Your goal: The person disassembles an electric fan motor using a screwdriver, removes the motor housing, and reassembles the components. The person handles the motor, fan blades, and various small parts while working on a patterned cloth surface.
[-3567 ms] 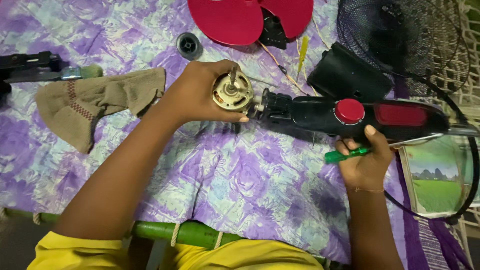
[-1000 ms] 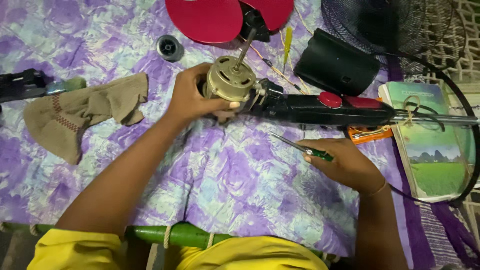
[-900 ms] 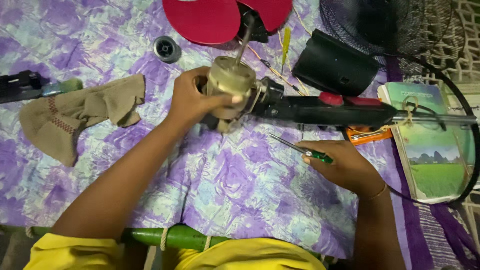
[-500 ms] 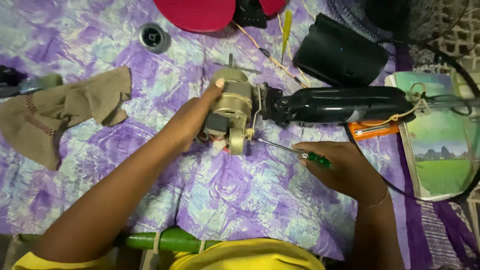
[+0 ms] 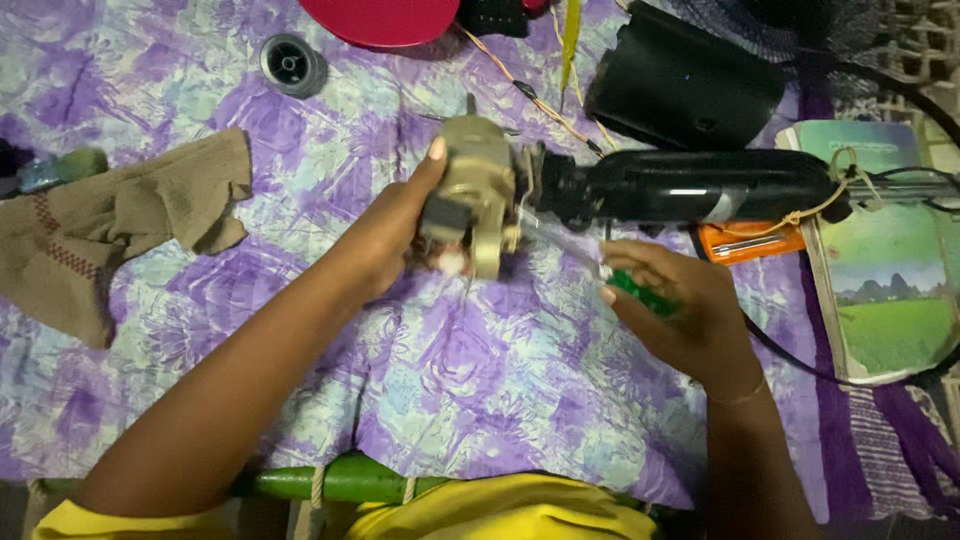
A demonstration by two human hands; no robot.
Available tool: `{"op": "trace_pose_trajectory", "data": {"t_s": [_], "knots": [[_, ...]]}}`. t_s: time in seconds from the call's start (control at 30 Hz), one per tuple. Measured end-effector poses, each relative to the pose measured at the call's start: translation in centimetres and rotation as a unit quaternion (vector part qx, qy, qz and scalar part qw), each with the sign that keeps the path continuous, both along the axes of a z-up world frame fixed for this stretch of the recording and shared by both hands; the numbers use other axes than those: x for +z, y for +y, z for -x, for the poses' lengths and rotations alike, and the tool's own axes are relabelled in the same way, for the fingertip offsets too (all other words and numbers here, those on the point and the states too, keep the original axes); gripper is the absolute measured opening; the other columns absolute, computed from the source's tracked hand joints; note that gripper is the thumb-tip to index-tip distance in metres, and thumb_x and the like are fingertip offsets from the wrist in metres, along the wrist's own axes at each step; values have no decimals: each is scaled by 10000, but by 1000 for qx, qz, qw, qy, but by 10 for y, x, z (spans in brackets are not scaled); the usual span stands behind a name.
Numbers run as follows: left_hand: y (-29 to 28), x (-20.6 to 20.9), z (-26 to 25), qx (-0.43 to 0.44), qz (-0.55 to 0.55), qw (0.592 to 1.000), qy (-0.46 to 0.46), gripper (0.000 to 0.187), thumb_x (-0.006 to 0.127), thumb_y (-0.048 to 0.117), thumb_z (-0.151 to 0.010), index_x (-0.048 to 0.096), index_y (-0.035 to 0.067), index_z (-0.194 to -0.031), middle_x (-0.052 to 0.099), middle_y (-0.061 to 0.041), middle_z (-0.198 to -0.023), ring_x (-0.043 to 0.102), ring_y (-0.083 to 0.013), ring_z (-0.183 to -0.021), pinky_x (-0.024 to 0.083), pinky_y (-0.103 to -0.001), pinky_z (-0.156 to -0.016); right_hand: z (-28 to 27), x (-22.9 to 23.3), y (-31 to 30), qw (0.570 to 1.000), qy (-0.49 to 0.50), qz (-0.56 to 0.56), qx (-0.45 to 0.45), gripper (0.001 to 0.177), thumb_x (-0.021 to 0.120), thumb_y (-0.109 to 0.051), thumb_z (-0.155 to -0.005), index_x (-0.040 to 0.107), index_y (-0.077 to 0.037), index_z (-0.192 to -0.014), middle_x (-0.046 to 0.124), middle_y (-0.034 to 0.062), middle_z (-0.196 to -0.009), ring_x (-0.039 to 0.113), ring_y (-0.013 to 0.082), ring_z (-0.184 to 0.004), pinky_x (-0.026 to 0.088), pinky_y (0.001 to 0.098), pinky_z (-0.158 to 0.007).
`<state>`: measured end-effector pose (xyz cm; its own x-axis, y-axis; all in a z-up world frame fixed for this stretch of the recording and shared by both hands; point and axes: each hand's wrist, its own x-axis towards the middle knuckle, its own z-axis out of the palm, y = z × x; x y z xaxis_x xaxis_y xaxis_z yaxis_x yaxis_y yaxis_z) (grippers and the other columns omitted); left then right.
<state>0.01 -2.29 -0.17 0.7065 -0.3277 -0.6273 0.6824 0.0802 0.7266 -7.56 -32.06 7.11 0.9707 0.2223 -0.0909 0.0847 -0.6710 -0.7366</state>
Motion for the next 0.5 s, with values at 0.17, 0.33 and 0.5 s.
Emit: {"op": "trace_pose_trajectory", "data": {"t_s": [0.17,0.33,0.5], "knots": [[-7,-9,-9,-69,-7,998,6,826,297,765,-908,668,123,-1273,725,-112,-1104,687,-200,-909,569,-373,-721,1,8,2,996,-94,-2,13,450,760,-83,-836,684,-29,-1277,754,111,-1095,740,158,-949,578,281,-823],[29,-1,-26,-172,-178,968,-41,818,329,691,-1002,714,-9,-1176,789,-191,-1030,783,-267,-884,623,-358,-772,12,9,8,963,-267,29,-5,298,823,-39,-922,693,-26,-1190,754,138,-1198,780,243,-1028,612,299,-908],[61,31,-7,-22,-334,852,-403,438,566,334,-1026,654,-6,-1287,776,-166,-951,764,-230,-799,586,-378,-706,26,2,14,947,-316,22,48,231,839,-49,-923,656,-38,-1063,739,123,-1110,780,237,-966,634,307,-817]]}}
